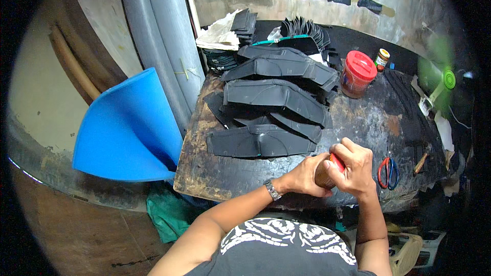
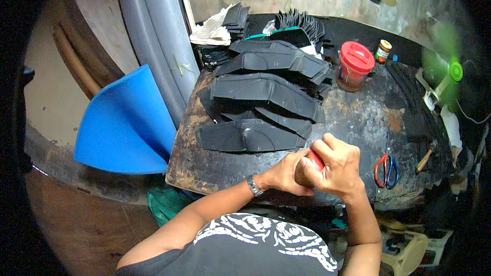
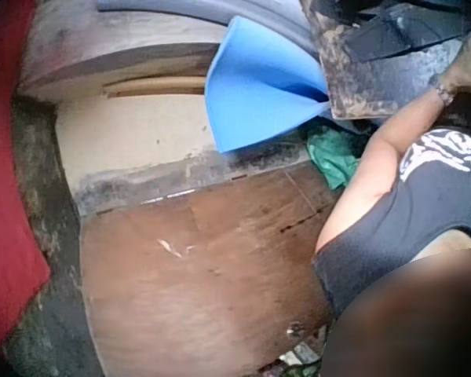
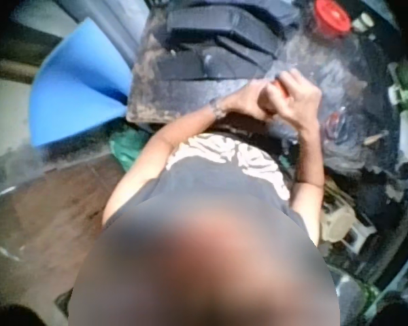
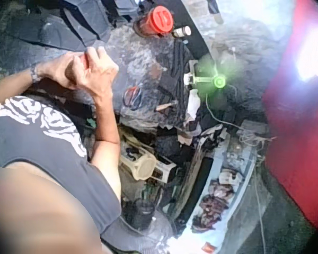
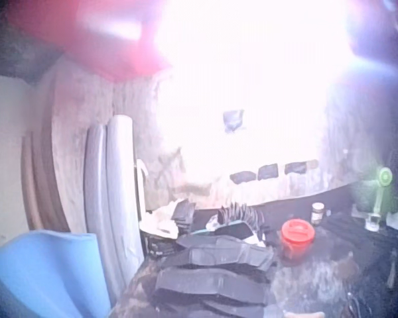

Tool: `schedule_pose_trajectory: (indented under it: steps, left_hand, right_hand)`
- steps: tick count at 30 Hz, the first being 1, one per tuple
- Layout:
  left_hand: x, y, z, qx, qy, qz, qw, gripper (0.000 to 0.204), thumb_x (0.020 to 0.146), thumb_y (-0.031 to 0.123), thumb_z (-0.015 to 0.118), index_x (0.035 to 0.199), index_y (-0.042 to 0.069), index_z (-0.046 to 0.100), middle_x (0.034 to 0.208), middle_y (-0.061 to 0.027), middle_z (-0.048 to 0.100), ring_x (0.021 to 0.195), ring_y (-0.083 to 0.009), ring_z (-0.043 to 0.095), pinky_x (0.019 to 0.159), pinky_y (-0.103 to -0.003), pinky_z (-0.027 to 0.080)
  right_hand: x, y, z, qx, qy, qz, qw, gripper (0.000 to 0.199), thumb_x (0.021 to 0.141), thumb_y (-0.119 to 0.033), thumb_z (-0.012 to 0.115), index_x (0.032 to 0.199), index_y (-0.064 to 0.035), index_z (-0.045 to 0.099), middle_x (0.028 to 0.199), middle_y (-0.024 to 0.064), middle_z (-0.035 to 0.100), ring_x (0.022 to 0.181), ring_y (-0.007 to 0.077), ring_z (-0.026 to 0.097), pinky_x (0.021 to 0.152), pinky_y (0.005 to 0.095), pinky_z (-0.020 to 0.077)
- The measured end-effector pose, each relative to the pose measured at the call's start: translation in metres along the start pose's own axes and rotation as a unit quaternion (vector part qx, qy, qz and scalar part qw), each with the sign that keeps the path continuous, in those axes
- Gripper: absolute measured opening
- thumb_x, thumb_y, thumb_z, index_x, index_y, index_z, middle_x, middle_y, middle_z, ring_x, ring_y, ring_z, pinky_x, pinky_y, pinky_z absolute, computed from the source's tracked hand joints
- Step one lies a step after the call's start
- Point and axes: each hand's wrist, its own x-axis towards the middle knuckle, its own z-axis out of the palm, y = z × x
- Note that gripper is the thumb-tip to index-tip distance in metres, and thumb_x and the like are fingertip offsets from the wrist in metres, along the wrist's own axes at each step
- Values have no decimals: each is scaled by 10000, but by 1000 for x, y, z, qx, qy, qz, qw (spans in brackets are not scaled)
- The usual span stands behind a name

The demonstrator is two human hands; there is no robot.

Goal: The person uses shears to cut black rubber pieces on a workbench, repeatedly trimming edges and shaping the material. They handle the pieces one at a time, occasionally applying a substance from a small jar to the edges before continuing to cut and inspect the pieces.

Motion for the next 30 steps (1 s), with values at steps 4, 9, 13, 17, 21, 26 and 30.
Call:
schedule_pose_trajectory:
  steps: [4, 9, 13, 17, 21, 26, 30]
  left_hand:
    - [-18, -2, -2, -251, -90, -84, 960, 899, 571, 276, 875, 1307, -9, 444, 1203, -97, 564, 1141, -183, 520, 1018, -336, 388]
    - [-19, -33, 11, 97, 76, -7, 992, 930, 535, 348, 919, 1279, 47, 449, 1193, -167, 529, 1105, -339, 498, 998, -418, 392]
    - [-15, -53, 15, 40, 128, -66, 989, 889, 543, 237, 927, 1269, 61, 446, 1192, -131, 556, 1125, -305, 523, 986, -391, 418]
    - [-15, -55, 16, 39, 158, -74, 984, 937, 575, 255, 917, 1316, 50, 382, 1241, -165, 527, 1210, -323, 500, 1032, -402, 401]
    - [-14, -53, 14, 70, 146, -59, 985, 1063, 607, 285, 899, 1425, 57, 260, 1355, -202, 430, 1285, -349, 429, 1080, -413, 356]
    - [-12, -53, 12, 148, 161, -9, 976, 1061, 651, 246, 885, 1451, 36, 220, 1318, -171, 488, 1238, -254, 491, 1046, -372, 399]
    - [-11, -55, 12, 154, 189, -10, 970, 966, 640, 289, 886, 1383, 10, 336, 1275, -167, 538, 1206, -256, 525, 1028, -359, 414]
  right_hand:
    - [4, 23, 1, 212, -50, -63, 974, 340, 769, -363, 625, 858, -36, 649, 711, 94, 535, 577, 241, 546, 530, 354, 431]
    - [20, 130, -26, 324, 254, 109, 905, 520, 929, -390, 503, 1285, -11, 485, 1028, 28, 559, 799, 86, 522, 659, 232, 419]
    - [1, 211, -4, 149, 243, 301, 910, 440, 919, -238, 586, 1294, -29, 489, 1038, 65, 565, 861, 135, 551, 749, 264, 454]
    - [-39, 232, 76, -87, 182, 300, 932, 547, 809, -229, 695, 1300, -101, 491, 1194, 195, 564, 1071, 351, 561, 898, 444, 462]
    - [-46, 233, 102, -133, 155, 269, 941, 598, 812, -250, 700, 1352, -129, 474, 1256, 195, 546, 1158, 372, 519, 968, 456, 415]
    - [-41, 226, 100, -181, 134, 244, 943, 633, 834, -327, 683, 1399, -162, 451, 1288, 169, 531, 1200, 358, 493, 1014, 457, 376]
    - [-37, 219, 102, -201, 156, 263, 931, 564, 870, -423, 620, 1351, -154, 500, 1300, 181, 523, 1235, 340, 464, 1037, 485, 336]
